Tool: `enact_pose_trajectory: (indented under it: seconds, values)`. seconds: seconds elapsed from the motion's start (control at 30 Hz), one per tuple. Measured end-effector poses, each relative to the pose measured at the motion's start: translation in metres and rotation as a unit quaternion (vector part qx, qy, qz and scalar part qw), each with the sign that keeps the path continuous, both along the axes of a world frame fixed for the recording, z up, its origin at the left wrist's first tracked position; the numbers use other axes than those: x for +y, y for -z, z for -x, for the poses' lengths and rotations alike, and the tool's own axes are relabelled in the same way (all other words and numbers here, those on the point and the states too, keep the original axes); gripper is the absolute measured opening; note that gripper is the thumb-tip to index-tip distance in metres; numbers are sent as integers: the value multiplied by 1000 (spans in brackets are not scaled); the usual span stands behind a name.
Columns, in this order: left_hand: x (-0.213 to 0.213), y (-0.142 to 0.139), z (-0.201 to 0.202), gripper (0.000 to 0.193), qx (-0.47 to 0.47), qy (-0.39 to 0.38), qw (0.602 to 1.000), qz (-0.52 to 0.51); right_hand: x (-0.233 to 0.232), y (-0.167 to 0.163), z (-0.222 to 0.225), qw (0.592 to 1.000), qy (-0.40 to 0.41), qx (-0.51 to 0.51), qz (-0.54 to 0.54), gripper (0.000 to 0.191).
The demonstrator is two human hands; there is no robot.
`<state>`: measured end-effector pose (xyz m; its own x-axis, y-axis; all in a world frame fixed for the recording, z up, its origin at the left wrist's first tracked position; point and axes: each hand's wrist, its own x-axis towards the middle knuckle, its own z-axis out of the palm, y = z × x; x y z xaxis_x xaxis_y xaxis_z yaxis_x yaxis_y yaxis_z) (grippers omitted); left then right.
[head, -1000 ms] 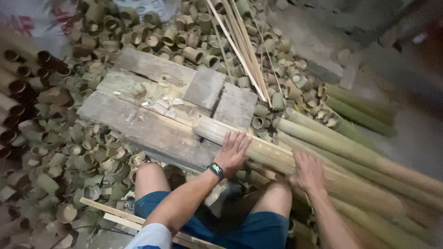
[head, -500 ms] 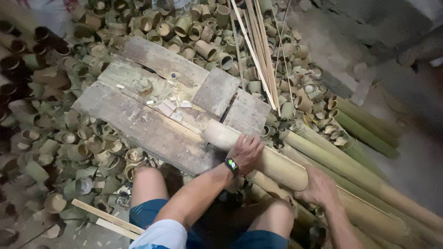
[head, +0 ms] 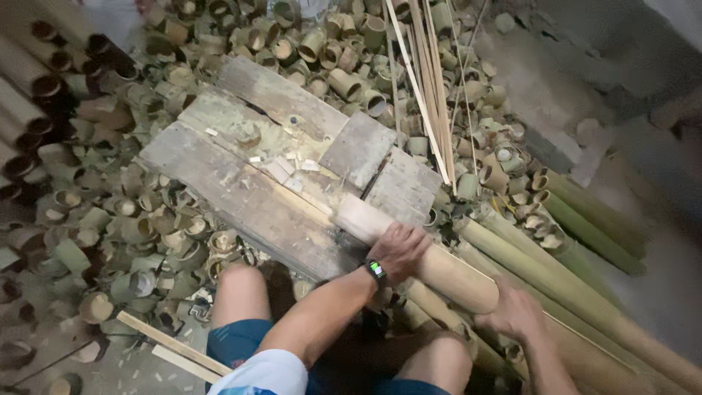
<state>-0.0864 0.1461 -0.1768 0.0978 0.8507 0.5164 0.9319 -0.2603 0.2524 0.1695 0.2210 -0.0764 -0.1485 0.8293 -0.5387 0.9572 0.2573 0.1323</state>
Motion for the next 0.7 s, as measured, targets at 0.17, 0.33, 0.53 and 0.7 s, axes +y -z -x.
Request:
enact_pose_trajectory:
  seconds: [0.17, 0.33, 0.53, 0.7]
  values:
    - [40, -25, 27, 55, -12, 137, 973, 186, 6, 15, -9, 997, -34, 53, -42, 98]
    - [3, -21, 25, 56, 1, 136, 991, 12, 8, 8, -2, 1000, -29, -6, -6, 94]
    - [10, -2, 13, 54, -2, -1, 1000, -11, 11, 2, 7, 999, 18, 31, -11, 96]
    - [38, -36, 26, 69, -17, 91, 961, 262, 16, 7, 4, 997, -25, 52, -42, 101]
